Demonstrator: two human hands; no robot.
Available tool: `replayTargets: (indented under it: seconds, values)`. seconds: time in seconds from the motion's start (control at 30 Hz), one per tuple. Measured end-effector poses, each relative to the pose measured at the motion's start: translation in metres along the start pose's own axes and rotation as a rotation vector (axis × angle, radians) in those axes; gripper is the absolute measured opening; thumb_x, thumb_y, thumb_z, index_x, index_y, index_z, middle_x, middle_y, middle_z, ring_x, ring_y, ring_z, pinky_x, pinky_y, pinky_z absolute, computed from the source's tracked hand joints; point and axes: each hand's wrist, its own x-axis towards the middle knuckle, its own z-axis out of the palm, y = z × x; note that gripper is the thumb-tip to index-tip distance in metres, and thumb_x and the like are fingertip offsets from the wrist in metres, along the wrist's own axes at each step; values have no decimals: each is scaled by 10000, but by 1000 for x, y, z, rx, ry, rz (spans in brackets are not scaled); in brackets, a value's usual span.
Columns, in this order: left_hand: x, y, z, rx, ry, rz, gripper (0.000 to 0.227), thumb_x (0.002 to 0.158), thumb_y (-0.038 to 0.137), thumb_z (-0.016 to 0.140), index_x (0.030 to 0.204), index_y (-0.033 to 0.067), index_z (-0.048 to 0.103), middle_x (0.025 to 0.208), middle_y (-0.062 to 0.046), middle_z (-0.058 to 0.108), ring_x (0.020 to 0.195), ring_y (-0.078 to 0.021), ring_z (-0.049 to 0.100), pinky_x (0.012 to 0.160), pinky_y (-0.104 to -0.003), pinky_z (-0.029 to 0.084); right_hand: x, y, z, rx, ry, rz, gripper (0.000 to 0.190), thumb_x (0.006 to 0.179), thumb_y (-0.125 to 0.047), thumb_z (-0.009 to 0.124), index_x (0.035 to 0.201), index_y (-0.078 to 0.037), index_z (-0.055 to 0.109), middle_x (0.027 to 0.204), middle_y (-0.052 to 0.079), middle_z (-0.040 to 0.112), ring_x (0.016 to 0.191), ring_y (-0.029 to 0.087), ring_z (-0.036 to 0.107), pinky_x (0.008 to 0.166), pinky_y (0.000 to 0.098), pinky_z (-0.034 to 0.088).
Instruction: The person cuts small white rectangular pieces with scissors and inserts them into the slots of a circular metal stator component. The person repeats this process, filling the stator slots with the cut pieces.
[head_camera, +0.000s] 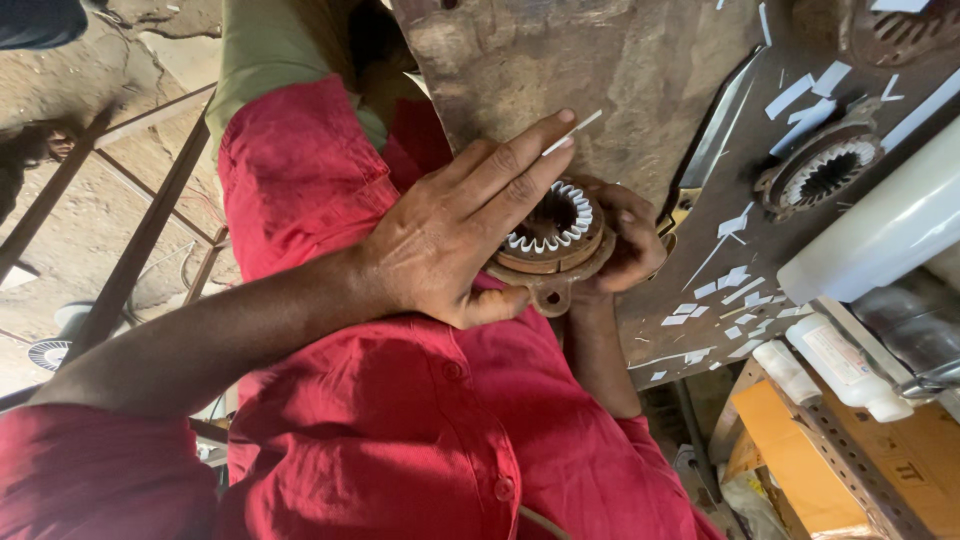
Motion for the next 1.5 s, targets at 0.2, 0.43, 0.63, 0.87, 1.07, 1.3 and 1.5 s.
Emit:
replayTargets:
  seconds: [0.2, 0.43, 0.63, 0.87, 1.07, 1.3, 1.5]
  values:
    - [-1, 0, 2, 25, 37, 38, 1174, 789, 499, 801, 1618, -76, 201, 1689, -233, 191, 1304, -379, 559, 1104, -432, 511, 4, -1, -3, -73, -88, -108, 681, 882, -334, 840, 1352, -136, 388, 1210, 175, 596, 1066, 278, 703, 893, 391, 656]
    - [0, 1, 0, 16, -23, 2, 1225, 714, 488, 818, 1622, -72, 215, 1698, -232, 214, 1128, -332, 575, 1039, -403, 531, -14, 1, 3, -90, 44, 26, 659, 893, -306, 839, 1367, -169, 402, 1227, 157, 594, 1055, 236, 669, 864, 368, 643]
    - [0, 1, -4, -33, 2, 2, 1200, 746, 468, 843, 1606, -70, 200, 1677, -218, 208, 1210, -345, 575, 1098, -407, 523, -23, 2, 11, -6, 90, 73, 706, 897, -253, 863, 1413, -179, 387, 1259, 143, 554, 1069, 243, 666, 917, 400, 639]
    - [1, 1, -4, -44, 13, 13, 1166, 809, 447, 879, 1640, -47, 227, 1703, -216, 250, 1316, -370, 571, 1142, -422, 513, -6, 1, -6, -44, -82, 60, 598, 986, -199, 775, 1431, -175, 376, 1260, 176, 589, 1085, 277, 686, 931, 398, 641]
    - [2, 5, -9, -58, 2, -13, 1020, 887, 367, 855, 1617, 4, 243, 1662, -200, 259, 1456, -388, 510, 1203, -387, 498, 8, 3, -10, 40, -152, 88, 675, 956, -101, 770, 1505, -200, 391, 1347, 163, 597, 1152, 248, 652, 965, 366, 600]
    - [11, 3, -8, -124, 34, -81, 579, 1089, 270, 660, 1517, 0, 380, 1471, -207, 473, 1246, -338, 643, 1084, -382, 559, 17, -18, -10, 36, -198, 193, 881, 953, 13, 780, 1622, -121, 221, 1476, 105, 473, 1343, 226, 552, 1143, 328, 479]
    - [22, 17, -10, -64, 119, -29, 374, 1151, 298, 550, 1283, -51, 564, 1170, -217, 605, 1077, -374, 605, 950, -455, 483, 7, -48, -6, -278, -77, 88, 415, 907, 40, 803, 1268, -49, 619, 1239, 126, 652, 1090, 236, 696, 932, 316, 590]
